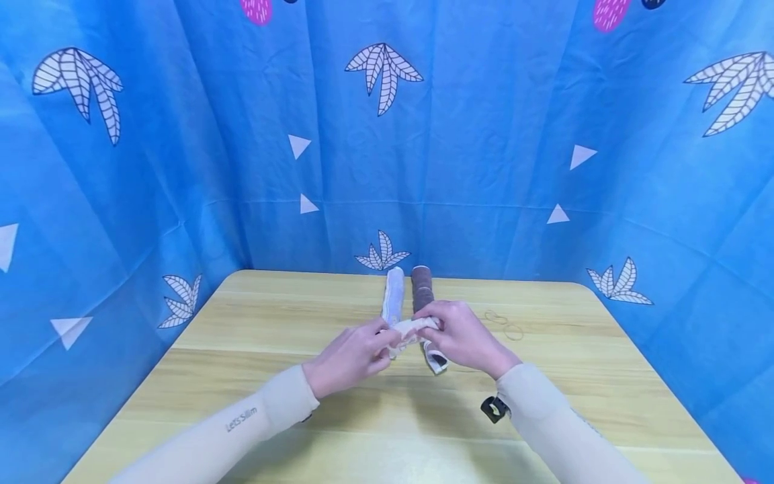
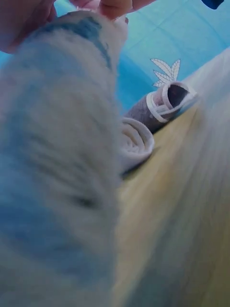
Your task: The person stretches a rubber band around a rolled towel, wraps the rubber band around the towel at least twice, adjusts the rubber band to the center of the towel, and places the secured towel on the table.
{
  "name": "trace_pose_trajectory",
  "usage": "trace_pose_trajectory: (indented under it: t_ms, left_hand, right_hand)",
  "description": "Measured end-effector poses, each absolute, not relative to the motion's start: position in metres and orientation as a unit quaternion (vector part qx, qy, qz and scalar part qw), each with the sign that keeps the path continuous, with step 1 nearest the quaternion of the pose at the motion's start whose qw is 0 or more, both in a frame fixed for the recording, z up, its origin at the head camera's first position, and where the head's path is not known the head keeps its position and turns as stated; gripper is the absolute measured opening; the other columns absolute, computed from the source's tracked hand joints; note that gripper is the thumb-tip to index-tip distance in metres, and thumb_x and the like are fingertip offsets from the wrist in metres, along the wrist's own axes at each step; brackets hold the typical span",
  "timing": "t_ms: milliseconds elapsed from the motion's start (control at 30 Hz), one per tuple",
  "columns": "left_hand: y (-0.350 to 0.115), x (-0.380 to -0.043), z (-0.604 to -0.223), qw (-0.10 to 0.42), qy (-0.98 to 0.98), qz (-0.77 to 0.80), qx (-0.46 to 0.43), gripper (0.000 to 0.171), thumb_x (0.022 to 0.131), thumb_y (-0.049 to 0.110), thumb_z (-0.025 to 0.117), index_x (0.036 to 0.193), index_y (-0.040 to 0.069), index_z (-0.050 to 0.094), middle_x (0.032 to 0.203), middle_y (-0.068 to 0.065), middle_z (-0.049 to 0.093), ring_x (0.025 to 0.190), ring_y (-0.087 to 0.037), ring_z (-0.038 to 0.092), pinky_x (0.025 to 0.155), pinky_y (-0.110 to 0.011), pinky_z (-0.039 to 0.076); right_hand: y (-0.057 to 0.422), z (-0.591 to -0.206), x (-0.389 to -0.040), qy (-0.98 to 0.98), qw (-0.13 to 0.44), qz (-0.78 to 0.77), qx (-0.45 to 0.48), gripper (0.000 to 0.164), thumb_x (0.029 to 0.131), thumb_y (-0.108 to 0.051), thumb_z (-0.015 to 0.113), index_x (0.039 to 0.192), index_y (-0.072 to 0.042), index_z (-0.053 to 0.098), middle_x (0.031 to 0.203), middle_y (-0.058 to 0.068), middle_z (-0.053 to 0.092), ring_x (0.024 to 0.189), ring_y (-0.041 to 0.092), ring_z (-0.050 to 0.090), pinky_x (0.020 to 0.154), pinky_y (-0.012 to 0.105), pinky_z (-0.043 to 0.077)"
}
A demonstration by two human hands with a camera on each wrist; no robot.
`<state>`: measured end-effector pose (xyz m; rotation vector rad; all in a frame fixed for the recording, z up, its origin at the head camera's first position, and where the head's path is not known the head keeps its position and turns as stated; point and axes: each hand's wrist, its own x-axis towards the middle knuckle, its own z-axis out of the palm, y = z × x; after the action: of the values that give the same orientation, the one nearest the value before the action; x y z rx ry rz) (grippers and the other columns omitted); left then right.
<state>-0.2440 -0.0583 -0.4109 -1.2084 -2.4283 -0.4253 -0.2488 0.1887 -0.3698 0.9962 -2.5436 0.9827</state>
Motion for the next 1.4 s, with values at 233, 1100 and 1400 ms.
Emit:
trace_pose_trajectory:
  t_ms: [233,1100,1400]
  left_hand:
    - [-0.067,-0.248,-0.424,0.236,-0.860,-0.142,-0.429,0.014,0.093,0.038,0.068,0.098,0.025,0.063,0.117,0.001,0.059,0.060,-0.001,0.049,0.047,-0.010,0.033]
    - [-0.079,-0.258,-0.415,-0.066,-0.836,-0.446,-0.313,0.032,0.094,0.024,0.071,0.115,0.043,0.055,0.110,0.004,0.062,0.095,-0.018,0.059,0.079,-0.033,0.051]
    - [-0.071,-0.247,-0.417,0.086,-0.865,-0.329,-0.369,0.038,0.091,0.043,0.073,0.124,0.037,0.054,0.114,0.012,0.062,0.081,-0.007,0.055,0.067,-0.023,0.046]
  right_hand:
    - [0.197,-0.368,-0.248,-0.876,0.091,0.361,0.307,0.016,0.089,-0.006,0.073,0.103,-0.013,0.076,0.089,-0.002,0.073,0.058,0.006,0.053,0.051,0.024,0.046]
    - [0.205,-0.367,-0.244,-0.868,0.114,0.298,0.381,0.051,0.082,-0.020,0.084,0.128,-0.032,0.064,0.129,-0.007,0.063,0.112,0.017,0.060,0.086,0.038,0.055]
    - [0.201,-0.370,-0.248,-0.845,0.168,0.315,0.398,0.033,0.084,-0.008,0.080,0.111,-0.023,0.071,0.107,-0.011,0.071,0.096,0.008,0.065,0.081,0.032,0.056]
